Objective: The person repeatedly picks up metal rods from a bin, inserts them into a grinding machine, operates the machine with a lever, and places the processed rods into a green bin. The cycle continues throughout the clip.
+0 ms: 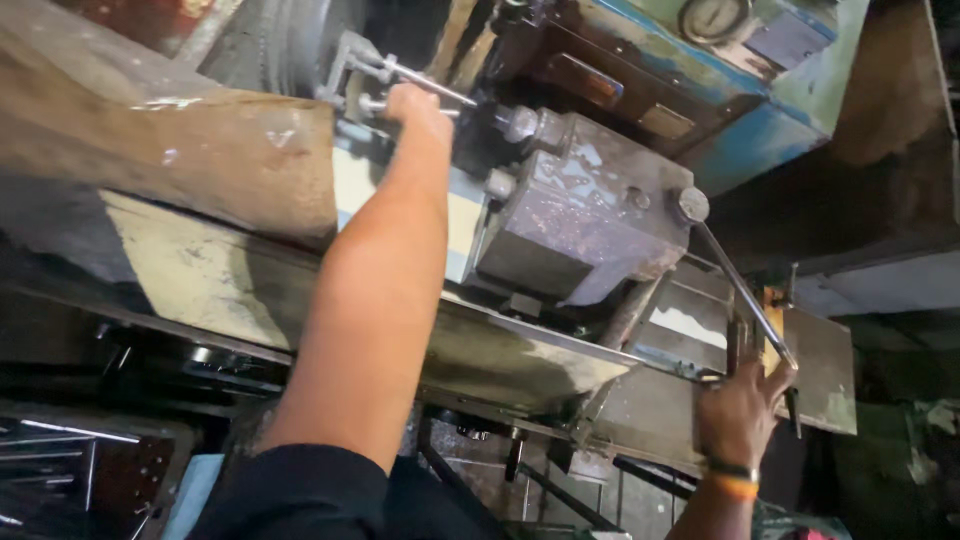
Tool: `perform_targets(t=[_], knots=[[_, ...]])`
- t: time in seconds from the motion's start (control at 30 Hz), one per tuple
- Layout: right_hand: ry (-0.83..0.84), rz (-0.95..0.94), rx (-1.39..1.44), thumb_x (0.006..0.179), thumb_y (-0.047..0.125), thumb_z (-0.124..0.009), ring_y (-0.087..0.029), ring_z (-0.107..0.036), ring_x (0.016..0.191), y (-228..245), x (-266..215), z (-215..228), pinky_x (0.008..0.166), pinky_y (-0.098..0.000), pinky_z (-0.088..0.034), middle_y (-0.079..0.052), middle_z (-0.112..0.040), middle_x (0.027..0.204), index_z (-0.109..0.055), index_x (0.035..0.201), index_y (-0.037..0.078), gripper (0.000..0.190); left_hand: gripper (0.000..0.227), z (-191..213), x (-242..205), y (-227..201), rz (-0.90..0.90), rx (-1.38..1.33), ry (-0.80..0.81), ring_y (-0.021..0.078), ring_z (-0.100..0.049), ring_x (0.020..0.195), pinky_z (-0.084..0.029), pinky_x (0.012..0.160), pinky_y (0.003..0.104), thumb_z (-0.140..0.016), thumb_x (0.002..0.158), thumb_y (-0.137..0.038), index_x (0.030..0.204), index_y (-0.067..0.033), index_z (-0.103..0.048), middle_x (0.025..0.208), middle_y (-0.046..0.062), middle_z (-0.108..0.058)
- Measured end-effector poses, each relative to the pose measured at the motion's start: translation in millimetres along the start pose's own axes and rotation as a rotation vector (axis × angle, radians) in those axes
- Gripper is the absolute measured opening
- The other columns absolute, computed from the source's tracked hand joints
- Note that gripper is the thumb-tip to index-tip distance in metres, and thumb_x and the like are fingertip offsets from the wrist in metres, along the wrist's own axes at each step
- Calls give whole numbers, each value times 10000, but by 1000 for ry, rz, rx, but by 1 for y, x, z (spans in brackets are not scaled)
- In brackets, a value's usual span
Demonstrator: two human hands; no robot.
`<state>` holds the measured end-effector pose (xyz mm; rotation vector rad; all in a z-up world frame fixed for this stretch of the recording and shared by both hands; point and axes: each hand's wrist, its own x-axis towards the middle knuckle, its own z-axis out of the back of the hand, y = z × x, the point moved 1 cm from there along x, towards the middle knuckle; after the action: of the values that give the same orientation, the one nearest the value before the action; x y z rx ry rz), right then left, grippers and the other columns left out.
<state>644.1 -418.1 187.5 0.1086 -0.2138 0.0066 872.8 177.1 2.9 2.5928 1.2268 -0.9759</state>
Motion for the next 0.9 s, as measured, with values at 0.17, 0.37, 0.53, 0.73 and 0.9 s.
perform_targets(t=[0.17, 0.37, 0.53, 0.73, 0.9], knots=[[77, 274, 168, 861, -18, -517, -326, -732, 947, 68, -74, 94, 801, -411, -577, -97, -759, 1092, -670, 1253, 91, 435, 136, 8, 4, -9, -18, 167, 11, 179, -604, 736, -512, 595, 334, -630, 1007, -200, 1050, -91, -561, 938, 67, -631], [119, 684, 488, 755, 21, -506, -253, -752, 898, 112, -142, 218, 732, -309, -614, -77, -732, 1035, -661, 1189, 120, 471, 124, 17, -11, -10, -46, 435, 89, 162, -582, 720, -490, 588, 319, -633, 1011, -200, 1036, -100, -563, 909, 49, -614], [305, 927, 581, 770, 24, -521, -257, -740, 887, 97, -173, 246, 719, -320, -599, -86, -724, 1028, -658, 1231, 96, 487, 116, -7, -70, -16, -52, 646, 247, 147, -563, 707, -471, 582, 306, -635, 1015, -199, 1025, -107, -564, 885, 34, -601], [505, 1036, 529, 787, 28, -538, -262, -725, 874, 71, -203, 234, 703, -333, -581, -98, -715, 1019, -653, 1281, 67, 509, 109, -42, -245, -53, -13, 730, 541, 129, -540, 692, -449, 575, 291, -638, 1019, -199, 1011, -117, -566, 855, 16, -585], [583, 850, 579, 801, 30, -553, -266, -713, 862, 32, -245, 216, 690, -344, -566, -107, -707, 1012, -649, 1323, 44, 531, 106, 21, -429, -16, 323, 895, 778, 114, -522, 678, -431, 569, 279, -640, 1022, -198, 999, -124, -567, 831, 1, -571]])
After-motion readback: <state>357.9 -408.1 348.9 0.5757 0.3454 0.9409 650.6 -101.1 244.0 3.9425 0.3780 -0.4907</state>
